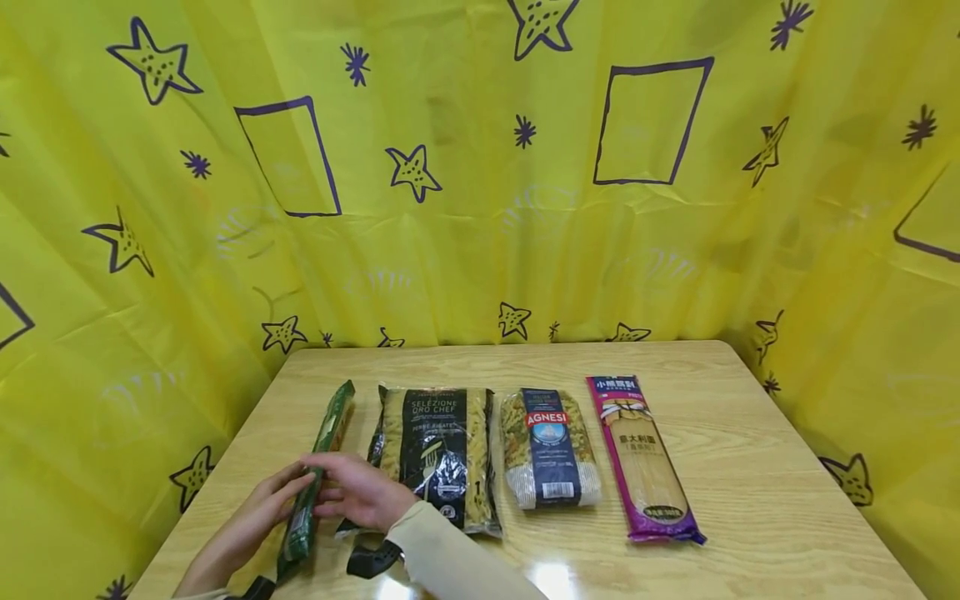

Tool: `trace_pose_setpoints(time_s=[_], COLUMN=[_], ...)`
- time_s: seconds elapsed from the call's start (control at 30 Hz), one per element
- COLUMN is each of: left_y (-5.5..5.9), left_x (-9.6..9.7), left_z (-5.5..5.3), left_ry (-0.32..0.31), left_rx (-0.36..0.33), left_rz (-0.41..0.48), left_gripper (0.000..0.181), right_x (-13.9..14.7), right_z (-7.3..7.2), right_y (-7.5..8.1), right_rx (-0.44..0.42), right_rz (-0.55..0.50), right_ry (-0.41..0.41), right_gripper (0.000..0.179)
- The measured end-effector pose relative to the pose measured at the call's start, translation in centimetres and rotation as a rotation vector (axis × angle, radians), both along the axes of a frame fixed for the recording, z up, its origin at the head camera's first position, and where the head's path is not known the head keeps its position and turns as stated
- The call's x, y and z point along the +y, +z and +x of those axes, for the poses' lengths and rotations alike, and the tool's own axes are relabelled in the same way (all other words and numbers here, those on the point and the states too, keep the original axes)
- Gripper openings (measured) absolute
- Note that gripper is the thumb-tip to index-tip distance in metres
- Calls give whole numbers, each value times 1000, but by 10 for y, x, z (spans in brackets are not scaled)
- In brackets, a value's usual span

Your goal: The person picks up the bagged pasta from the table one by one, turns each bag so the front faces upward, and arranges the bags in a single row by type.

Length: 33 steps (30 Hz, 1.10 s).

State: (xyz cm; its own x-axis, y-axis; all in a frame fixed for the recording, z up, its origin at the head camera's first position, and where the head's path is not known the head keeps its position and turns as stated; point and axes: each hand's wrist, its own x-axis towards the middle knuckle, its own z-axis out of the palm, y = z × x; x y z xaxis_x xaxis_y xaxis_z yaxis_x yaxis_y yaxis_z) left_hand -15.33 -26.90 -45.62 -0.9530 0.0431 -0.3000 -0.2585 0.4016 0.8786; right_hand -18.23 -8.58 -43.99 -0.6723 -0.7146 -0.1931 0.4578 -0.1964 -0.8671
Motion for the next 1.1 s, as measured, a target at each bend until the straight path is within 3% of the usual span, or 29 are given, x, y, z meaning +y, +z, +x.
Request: trace_pose_setpoints(time_s=[0.23,0.73,0.9,1.0,1.1], left_y=[-4,-7,-8,-10,-13], left_x=[-1,-5,-6,-8,-10], left_z=[3,3,4,6,7], left_ry=[0,14,32,54,72], left_rx=[34,13,13,25,31], left_rz=[-8,8,49,76,114], left_gripper=[84,86,86,79,68], right_x=[-2,-7,-11,-14,-15], right_z=[2,3,4,4,4], right_y=[4,4,4,4,3], right_rx=[48,74,62,78,103], right_rz=[31,61,78,100,115], right_ry=[21,73,72,71,70], right_gripper=[56,57,41,34,42])
